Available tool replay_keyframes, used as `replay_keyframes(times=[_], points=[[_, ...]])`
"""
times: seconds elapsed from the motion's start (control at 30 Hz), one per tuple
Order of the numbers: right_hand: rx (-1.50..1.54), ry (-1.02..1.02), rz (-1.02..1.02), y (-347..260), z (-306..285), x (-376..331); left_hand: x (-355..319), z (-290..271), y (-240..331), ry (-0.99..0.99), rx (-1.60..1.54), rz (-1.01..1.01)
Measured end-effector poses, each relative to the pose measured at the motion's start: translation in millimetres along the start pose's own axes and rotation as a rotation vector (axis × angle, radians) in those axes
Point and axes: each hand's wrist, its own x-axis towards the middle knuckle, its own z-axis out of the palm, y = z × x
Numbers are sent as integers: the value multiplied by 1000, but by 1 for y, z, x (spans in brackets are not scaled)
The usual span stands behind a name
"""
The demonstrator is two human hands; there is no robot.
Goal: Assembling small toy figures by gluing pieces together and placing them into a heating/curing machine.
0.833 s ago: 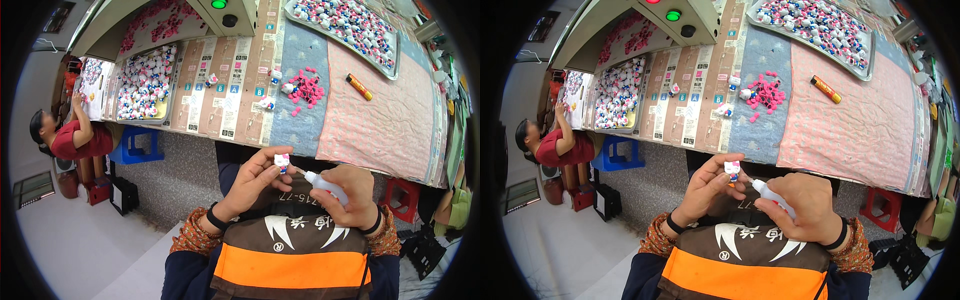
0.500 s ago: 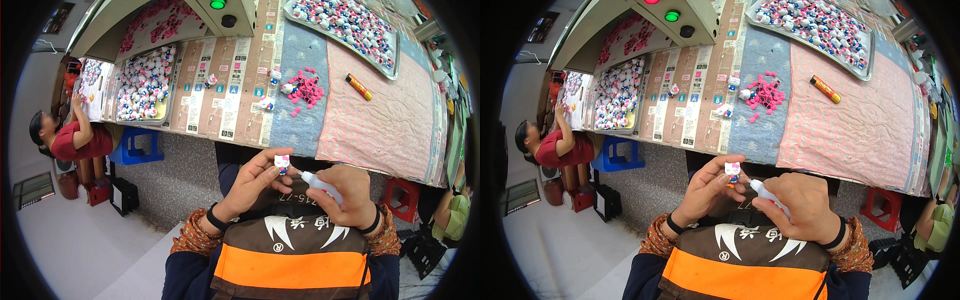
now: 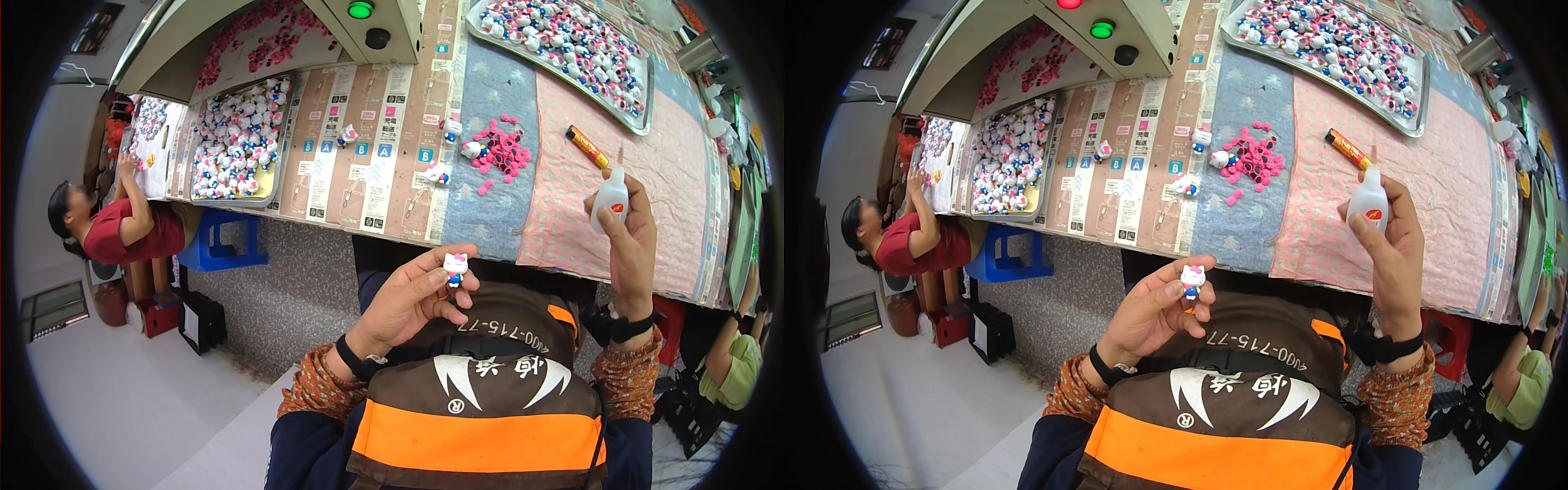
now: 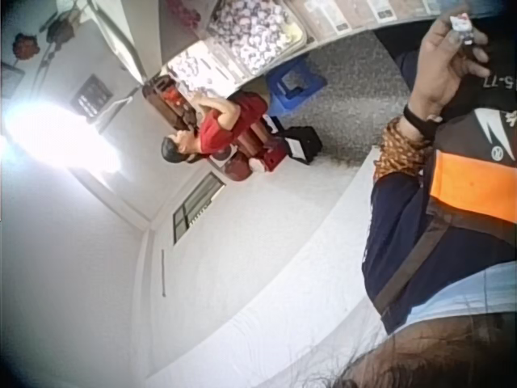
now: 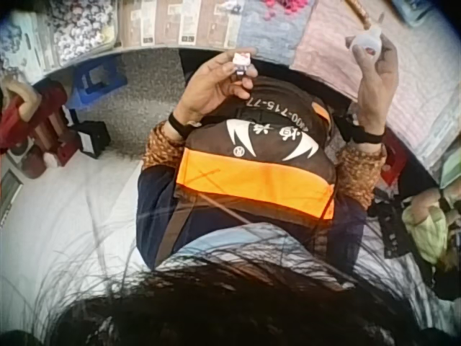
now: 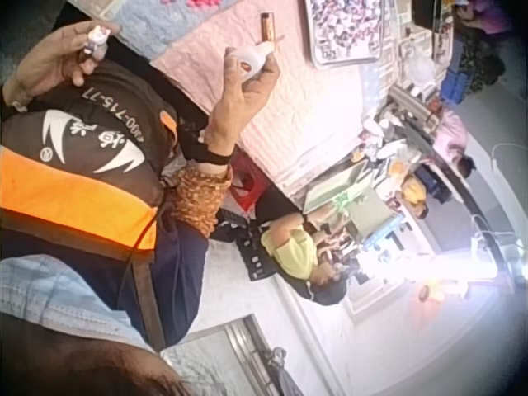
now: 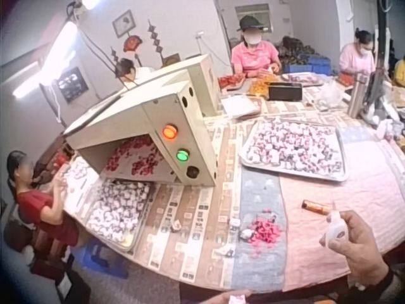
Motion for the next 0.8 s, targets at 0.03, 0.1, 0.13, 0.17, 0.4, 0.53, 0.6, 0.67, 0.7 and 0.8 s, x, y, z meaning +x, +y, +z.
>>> replay_keyframes(times=[0.03,0.1,0.13,0.17,0.4,0.53,0.6,0.67,0.7,0.8], points=[[-35,-11,10,3,-6,4,0,0,-1,1,0,0],[-79,-9,3,9,-13,11,-1,0,-1,57,23,9],[-123,-6,-5,11,-16,13,-1,1,-1,57,22,7],[-123,-5,-2,12,-18,15,-2,3,0,66,55,6],[-283,20,-50,24,-25,18,-5,2,0,163,357,29],[-428,83,-116,23,-21,20,-8,1,1,165,360,19],[-445,83,-103,25,-24,22,-9,-1,0,156,332,9],[-461,82,-92,27,-28,22,-10,-1,1,165,316,-6],[-466,70,-91,28,-30,22,-10,-1,1,171,301,-20],[-464,100,-116,23,-26,16,-10,-1,1,169,267,-22]])
